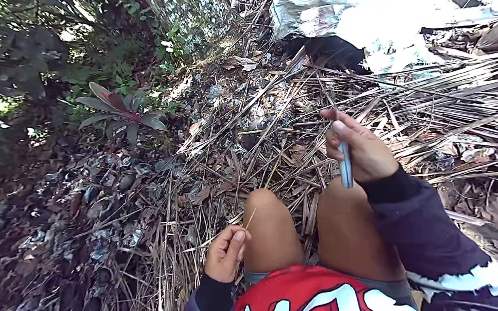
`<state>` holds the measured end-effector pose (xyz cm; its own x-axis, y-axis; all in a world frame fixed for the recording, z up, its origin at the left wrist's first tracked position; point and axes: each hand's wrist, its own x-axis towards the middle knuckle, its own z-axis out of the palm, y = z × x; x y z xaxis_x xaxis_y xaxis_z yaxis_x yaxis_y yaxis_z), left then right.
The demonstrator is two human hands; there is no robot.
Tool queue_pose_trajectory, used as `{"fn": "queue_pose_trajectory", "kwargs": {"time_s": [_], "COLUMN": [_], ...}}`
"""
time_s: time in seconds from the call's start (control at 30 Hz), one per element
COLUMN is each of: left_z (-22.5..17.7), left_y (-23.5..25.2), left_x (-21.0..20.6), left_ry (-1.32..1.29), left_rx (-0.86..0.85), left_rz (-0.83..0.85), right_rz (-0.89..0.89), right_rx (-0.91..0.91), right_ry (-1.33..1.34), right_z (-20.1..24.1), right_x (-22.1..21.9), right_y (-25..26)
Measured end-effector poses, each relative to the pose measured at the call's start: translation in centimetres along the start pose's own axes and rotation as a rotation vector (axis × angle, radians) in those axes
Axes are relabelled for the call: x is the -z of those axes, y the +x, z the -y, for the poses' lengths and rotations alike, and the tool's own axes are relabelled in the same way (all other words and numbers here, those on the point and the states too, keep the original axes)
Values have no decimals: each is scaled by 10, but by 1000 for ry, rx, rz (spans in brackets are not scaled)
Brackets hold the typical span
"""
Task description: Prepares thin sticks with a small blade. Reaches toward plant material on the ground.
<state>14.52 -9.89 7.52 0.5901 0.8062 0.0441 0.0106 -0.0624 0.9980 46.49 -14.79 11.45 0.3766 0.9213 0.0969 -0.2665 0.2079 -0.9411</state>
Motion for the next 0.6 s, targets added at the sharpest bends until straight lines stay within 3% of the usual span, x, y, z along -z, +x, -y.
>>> {"fn": "queue_pose_trajectory", "kwargs": {"time_s": [0.03, 0.13, 0.2, 0.27, 0.33, 0.43, 0.5, 0.6], "left_z": [0, -4, -6, -8, -7, -2, -4, -7], "left_y": [2, 4, 6, 4, 0, -4, -3, 2], "left_x": [0, -5, -4, 5, 14, 17, 12, 7], "left_ry": [-21, -95, -170, -223, -256, -322, -333, -365], "left_rx": [19, 84, 100, 117, 136, 167, 191, 209], "left_rz": [5, 40, 113, 201, 259, 244, 216, 241], "right_rz": [31, 415, 574, 521, 318, 162, 276, 585], "right_rx": [-17, -309, -433, -373, -188, -44, -194, -471], "right_ry": [-5, -44, 0, 17, 65, 99, 45, 28], "right_z": [2, -17, -31, -24, -10, 10, 4, -23], "right_x": [-6, -58, -76, -62, -31, -9, -34, -75], "right_y": [-4, -46, -56, -41, -15, -2, -25, -57]}}
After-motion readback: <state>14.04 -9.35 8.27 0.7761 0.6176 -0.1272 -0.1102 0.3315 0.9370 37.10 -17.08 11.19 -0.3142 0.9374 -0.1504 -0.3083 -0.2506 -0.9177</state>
